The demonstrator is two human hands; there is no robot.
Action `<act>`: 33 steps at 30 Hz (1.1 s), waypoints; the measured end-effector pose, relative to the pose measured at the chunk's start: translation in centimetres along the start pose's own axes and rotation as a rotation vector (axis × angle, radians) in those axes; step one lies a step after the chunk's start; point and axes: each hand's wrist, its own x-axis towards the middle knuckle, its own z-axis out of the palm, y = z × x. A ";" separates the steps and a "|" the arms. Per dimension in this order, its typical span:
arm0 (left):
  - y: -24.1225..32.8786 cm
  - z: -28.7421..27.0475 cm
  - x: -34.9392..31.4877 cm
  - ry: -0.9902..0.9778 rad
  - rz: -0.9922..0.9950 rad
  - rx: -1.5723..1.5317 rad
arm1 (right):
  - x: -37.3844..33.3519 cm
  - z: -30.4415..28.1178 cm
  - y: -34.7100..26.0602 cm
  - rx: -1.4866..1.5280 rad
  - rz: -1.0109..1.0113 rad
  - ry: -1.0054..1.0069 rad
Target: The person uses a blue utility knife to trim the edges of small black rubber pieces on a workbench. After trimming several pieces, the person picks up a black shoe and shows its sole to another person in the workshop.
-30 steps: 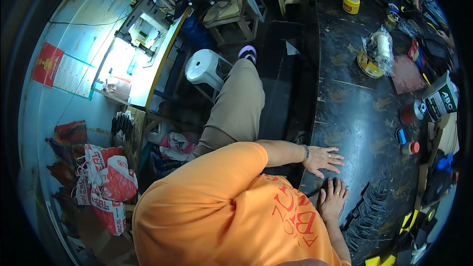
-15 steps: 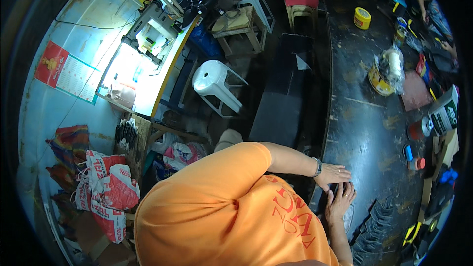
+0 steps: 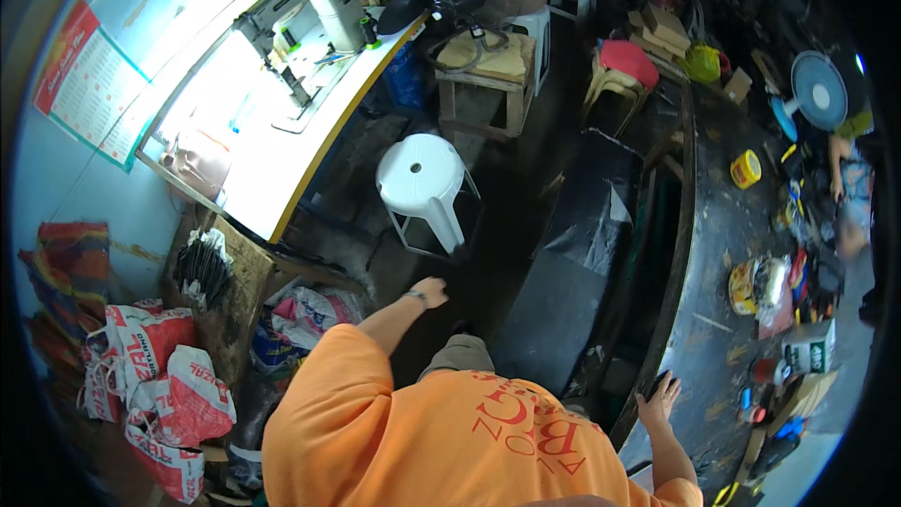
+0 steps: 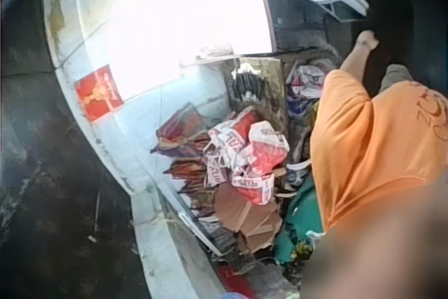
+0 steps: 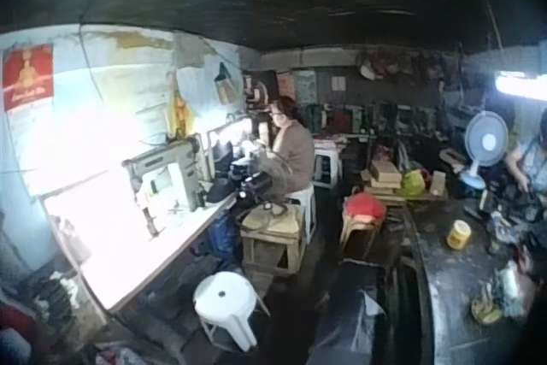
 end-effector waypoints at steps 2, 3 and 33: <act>-6.5 1.7 -2.8 -0.018 -0.069 -0.161 | 2.1 -0.6 -0.1 0.020 0.161 -0.143; -8.7 2.4 -4.0 -0.016 -0.108 -0.234 | 3.4 -0.5 -0.4 0.007 0.218 -0.176; -13.1 18.6 -20.7 0.147 -0.734 -1.016 | 8.8 0.8 0.5 -0.292 0.395 -0.365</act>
